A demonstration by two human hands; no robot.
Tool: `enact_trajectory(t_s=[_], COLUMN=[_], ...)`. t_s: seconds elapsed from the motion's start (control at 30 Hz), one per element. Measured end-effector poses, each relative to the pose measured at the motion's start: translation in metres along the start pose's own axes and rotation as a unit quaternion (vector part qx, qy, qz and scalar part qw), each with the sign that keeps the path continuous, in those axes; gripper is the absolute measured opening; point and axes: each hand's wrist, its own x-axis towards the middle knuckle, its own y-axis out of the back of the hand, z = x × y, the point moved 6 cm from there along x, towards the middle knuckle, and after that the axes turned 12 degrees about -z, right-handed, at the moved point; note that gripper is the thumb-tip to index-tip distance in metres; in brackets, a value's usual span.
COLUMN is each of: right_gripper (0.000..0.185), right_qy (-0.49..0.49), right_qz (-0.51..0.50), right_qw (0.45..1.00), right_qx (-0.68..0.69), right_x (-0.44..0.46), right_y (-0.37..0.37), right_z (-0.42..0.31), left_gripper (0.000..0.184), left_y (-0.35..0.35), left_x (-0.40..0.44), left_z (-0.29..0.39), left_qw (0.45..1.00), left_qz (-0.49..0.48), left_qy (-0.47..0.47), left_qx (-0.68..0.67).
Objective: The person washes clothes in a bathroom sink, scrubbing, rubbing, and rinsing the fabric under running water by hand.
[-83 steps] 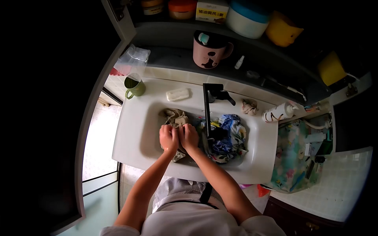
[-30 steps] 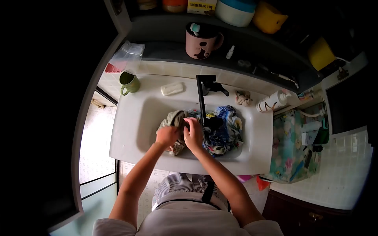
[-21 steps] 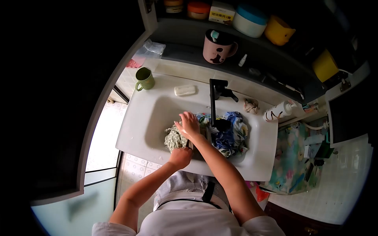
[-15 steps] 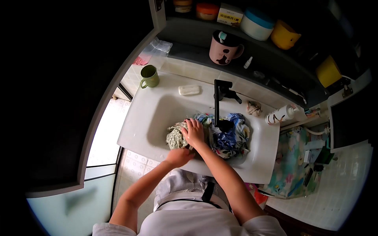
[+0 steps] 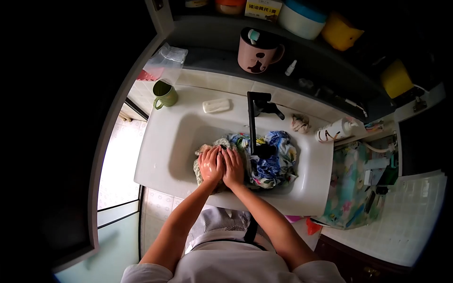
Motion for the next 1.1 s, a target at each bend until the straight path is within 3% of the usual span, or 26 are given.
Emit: enact_trajectory(t_s=[0.3,0.4,0.43,0.63,0.77,0.93,1.03,1.1], right_gripper=[0.036,0.032,0.029,0.027,0.028,0.025,0.024,0.025], right_qy=[-0.049,-0.091,-0.086,-0.107,-0.080,-0.082,-0.088,-0.072], right_qz=[-0.046,-0.090,-0.058,-0.001,0.076,0.058,0.038,0.051], right_qw=[0.995,0.990,0.993,0.990,0.987,0.989,0.991,0.994], right_qx=[-0.071,-0.063,-0.056,-0.093,-0.121,-0.107,-0.091,-0.066], right_x=[0.050,0.075,0.084,0.118,0.124,0.132,0.131,0.131], right_y=[-0.020,-0.035,-0.033,-0.057,-0.059,-0.058,-0.058,-0.053], right_z=[0.014,0.028,0.029,0.052,0.057,0.059,0.058,0.057], left_gripper=[0.030,0.031,0.034,0.043,0.050,0.051,0.043,0.043], left_y=[-0.019,-0.036,-0.043,-0.074,-0.078,-0.081,-0.077,-0.078], left_x=[0.034,0.053,0.059,0.094,0.102,0.109,0.112,0.115], left_z=[-0.039,-0.064,-0.072,-0.113,-0.112,-0.113,-0.109,-0.106], left_qw=[0.999,0.992,0.992,0.961,0.963,0.966,0.945,0.958], left_qz=[0.002,-0.043,-0.017,-0.086,-0.042,0.021,-0.076,-0.056], left_qy=[0.026,0.113,0.123,0.263,0.266,0.256,0.318,0.281], left_qx=[-0.020,0.020,0.033,-0.002,0.032,0.005,0.021,-0.030])
